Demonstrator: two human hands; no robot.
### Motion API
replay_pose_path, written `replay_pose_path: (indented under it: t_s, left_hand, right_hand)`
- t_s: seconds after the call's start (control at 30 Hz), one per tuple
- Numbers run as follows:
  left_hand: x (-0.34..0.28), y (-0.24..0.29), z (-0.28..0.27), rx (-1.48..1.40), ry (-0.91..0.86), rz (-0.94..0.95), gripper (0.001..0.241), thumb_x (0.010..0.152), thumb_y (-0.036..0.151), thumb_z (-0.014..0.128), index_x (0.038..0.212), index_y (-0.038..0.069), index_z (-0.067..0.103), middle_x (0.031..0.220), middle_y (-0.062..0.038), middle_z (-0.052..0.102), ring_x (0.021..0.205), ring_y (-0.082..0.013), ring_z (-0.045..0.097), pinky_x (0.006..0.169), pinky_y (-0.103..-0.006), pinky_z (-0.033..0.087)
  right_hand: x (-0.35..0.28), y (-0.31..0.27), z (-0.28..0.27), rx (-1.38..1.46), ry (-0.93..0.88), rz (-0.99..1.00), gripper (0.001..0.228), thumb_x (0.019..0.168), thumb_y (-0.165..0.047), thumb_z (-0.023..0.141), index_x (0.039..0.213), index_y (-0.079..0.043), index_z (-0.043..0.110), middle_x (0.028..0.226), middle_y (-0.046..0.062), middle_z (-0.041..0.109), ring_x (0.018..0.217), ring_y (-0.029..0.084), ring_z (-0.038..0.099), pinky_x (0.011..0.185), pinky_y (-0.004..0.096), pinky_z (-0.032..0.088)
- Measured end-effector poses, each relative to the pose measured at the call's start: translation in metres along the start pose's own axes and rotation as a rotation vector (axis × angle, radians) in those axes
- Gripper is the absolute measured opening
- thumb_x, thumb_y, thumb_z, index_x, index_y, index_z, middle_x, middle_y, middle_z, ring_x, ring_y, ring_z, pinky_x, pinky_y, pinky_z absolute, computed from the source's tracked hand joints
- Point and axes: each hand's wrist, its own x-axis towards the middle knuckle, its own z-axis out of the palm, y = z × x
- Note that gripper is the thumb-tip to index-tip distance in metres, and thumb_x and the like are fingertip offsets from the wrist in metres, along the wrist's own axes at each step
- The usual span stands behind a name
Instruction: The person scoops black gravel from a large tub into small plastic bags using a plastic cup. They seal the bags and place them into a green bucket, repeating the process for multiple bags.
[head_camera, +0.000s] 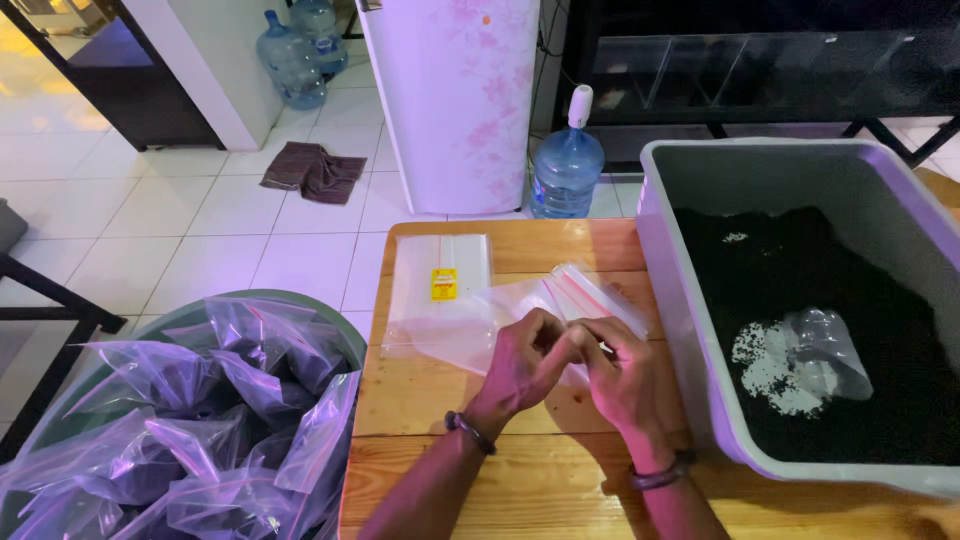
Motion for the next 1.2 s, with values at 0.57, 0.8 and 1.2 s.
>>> replay_pose_path:
  t_s: [0.57,0.8,1.2]
  left_hand:
    - [0.012,0.014,-0.014,0.273,-0.052,-0.042,0.026,0.104,0.017,0.066,0.083,0.004,0.061,0.064,-0.021,0.059,0.056,-0.0335,0.061,0.054,-0.0459,0.049]
    - [0.020,0.049,-0.022,0.410,0.032,0.038,0.015,0.102,0.018,0.070,0.096,0.010,0.058,0.074,-0.016,0.068,0.068,-0.0413,0.073,0.060,-0.0540,0.058]
    - [0.044,0.129,-0.045,0.935,-0.382,0.535,0.010,0.102,0.016,0.064,0.096,0.012,0.071,0.084,-0.011,0.061,0.066,-0.0351,0.071,0.055,-0.0413,0.061]
  right_hand:
    - [0.001,0.023,-0.015,-0.258,0.159,0.231,0.019,0.108,-0.017,0.074,0.113,0.000,0.081,0.099,0.025,0.079,0.093,0.037,0.078,0.081,0.046,0.065]
    - [0.007,0.008,-0.004,-0.536,0.181,-0.350,0.005,0.100,-0.004,0.077,0.102,-0.008,0.075,0.083,0.014,0.075,0.075,0.031,0.078,0.061,0.033,0.066]
    - [0.042,-0.090,-0.090,-1.070,-0.129,-0.075,0.026,0.099,-0.019,0.070,0.119,-0.028,0.084,0.103,0.005,0.074,0.085,0.033,0.080,0.073,0.046,0.064]
